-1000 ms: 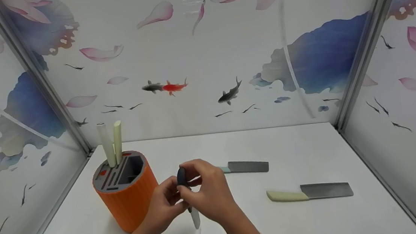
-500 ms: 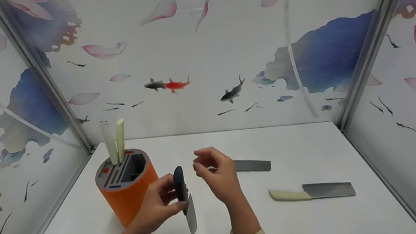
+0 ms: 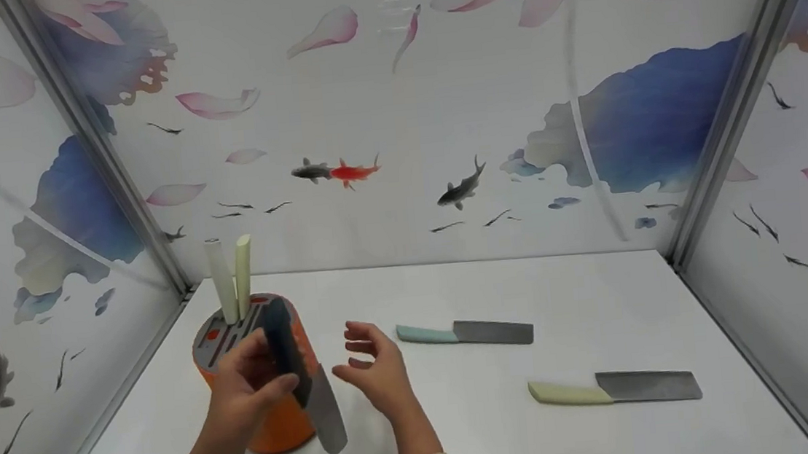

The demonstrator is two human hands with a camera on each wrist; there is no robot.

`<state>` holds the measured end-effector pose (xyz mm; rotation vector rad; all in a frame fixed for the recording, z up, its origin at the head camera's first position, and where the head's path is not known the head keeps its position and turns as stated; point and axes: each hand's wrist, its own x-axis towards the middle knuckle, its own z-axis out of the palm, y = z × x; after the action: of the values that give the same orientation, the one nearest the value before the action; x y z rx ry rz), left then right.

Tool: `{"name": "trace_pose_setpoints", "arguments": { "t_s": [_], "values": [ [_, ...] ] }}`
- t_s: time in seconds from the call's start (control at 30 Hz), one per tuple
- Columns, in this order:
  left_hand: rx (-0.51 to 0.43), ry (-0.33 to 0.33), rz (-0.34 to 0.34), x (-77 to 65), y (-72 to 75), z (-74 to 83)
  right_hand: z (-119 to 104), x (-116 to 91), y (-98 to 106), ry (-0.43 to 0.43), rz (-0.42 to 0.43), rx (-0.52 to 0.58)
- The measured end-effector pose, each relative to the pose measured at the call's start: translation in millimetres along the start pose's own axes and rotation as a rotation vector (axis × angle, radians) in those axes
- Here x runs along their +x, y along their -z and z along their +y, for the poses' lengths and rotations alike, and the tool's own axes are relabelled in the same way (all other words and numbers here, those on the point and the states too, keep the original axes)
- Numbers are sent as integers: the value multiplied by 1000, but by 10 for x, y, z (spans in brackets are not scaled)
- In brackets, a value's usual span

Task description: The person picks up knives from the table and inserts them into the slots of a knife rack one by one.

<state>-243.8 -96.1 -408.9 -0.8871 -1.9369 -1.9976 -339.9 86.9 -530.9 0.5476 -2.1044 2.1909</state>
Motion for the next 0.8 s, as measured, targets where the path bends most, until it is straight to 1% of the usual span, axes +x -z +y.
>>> {"name": "trace_pose_setpoints", "arguments": {
  "t_s": [0.13,0.2,0.3,0.37,0.43,0.5,0.57,0.63,0.73,0.8],
  "values": [
    [42,-19,75,-39,132,136,214,22,-159,-58,-122,-2],
    [86,-37,117,-61,187,203,292,30,-226,-85,-163,-20],
    [141,-73,156,-92,262,293,346,51,-308,-97,-189,-52],
    [160,-82,169,-104,307,346,342,71,-349,-91,-195,-77],
    [148,-62,176,-112,350,395,326,96,-383,-82,-201,-100],
    [126,-29,190,-122,387,441,311,117,-422,-72,-211,-123],
    [107,0,212,-127,401,479,303,118,-444,-62,-217,-139],
    [90,14,243,-143,405,512,305,111,-480,-59,-222,-145],
    [66,11,291,-177,390,549,318,90,-538,-74,-218,-147],
    [57,-14,313,-203,373,569,320,77,-564,-95,-205,-145]
  ]
}}
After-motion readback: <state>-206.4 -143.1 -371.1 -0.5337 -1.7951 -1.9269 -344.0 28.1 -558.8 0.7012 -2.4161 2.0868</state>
